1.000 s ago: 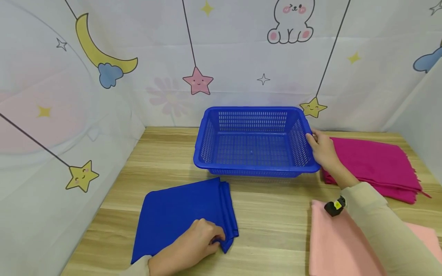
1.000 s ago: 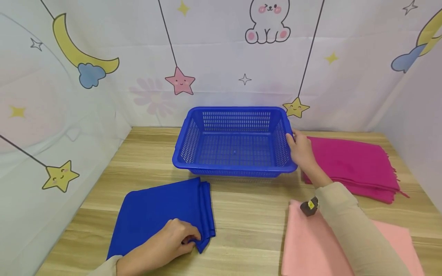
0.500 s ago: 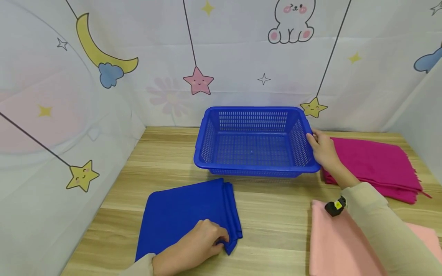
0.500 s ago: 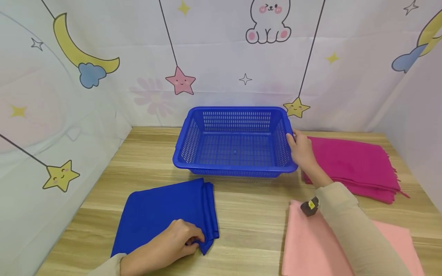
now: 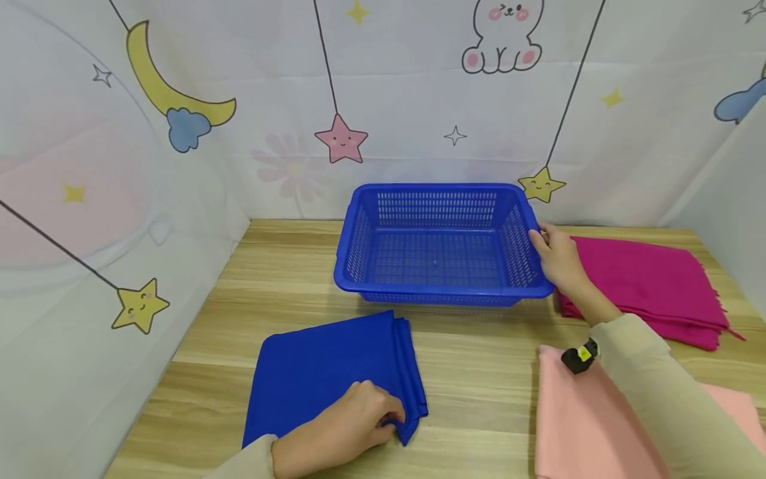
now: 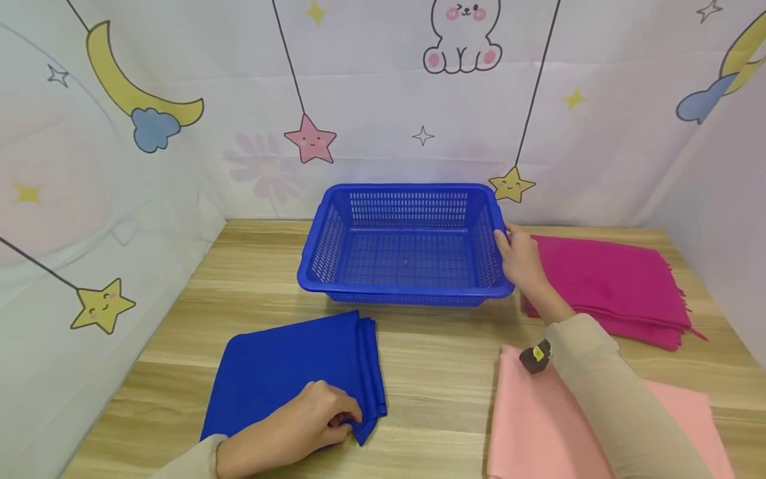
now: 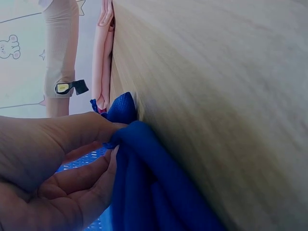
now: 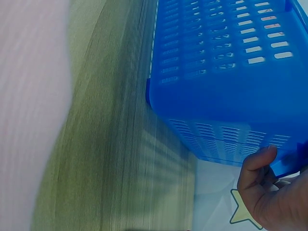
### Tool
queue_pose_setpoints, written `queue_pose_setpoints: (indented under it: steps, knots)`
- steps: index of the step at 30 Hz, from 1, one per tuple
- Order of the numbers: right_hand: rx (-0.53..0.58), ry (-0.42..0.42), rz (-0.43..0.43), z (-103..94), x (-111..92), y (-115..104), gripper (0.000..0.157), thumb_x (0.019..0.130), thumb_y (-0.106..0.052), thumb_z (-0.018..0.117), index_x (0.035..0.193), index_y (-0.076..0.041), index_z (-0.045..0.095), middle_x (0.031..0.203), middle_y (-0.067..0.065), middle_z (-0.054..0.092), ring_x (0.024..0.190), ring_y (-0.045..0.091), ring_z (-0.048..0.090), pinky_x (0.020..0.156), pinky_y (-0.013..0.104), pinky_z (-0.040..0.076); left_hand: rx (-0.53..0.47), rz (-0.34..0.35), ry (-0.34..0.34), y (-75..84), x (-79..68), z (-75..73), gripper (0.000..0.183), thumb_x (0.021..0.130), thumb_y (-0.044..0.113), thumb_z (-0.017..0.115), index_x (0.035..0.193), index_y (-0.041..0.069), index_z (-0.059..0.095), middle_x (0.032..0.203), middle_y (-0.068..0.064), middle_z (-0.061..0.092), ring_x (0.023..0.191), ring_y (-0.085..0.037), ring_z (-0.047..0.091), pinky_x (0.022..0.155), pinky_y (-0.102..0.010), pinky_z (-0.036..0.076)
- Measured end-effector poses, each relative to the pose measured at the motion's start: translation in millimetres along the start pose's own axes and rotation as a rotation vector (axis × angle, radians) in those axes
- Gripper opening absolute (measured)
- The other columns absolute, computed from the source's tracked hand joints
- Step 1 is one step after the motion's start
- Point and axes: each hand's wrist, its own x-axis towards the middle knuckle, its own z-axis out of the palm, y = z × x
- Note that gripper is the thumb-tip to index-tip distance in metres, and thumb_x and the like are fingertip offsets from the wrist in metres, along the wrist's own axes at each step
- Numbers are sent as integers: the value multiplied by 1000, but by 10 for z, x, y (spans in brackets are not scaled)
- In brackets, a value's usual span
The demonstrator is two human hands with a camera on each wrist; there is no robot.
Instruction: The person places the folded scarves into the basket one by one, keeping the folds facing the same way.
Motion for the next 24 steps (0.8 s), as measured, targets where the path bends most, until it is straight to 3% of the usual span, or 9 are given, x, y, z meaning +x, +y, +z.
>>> queue_pose_setpoints:
  steps: [10,14,18,20,24]
  knots:
    - [-3,-2,3,-3,1,-1,53,110,-24,36,141,18,39,106,34,65,85,36,67,61,14,49,15,9,-5,26,23,3,15,83,0,76,92,12,78,90,9,73,85,4,63,70,-11,50]
    - [-7,-3,6,-3,-7,-14,53,110,-23,36,141,19,38,108,35,64,89,39,66,73,34,57,-11,15,-17,32,42,11,17,83,-1,75,93,12,78,91,8,73,84,4,64,67,-9,48]
    - [-2,-6,10,-2,-11,-24,53,110,-23,36,140,20,38,111,36,63,92,41,66,81,50,56,-29,24,-23,39,54,17,18,83,-2,74,94,12,78,91,9,73,85,1,66,68,-9,48]
    - [1,-8,12,-2,-10,-25,53,110,-23,36,140,20,38,110,36,63,92,40,66,79,47,57,-26,34,-23,44,57,18,19,83,-3,73,94,12,78,92,9,73,87,0,66,69,-9,48]
    - [7,-11,15,-3,-6,-22,53,110,-24,36,140,20,38,109,36,64,89,38,66,70,31,58,-7,53,-21,55,73,24,19,83,-2,73,95,13,78,92,10,73,86,1,65,70,-11,49]
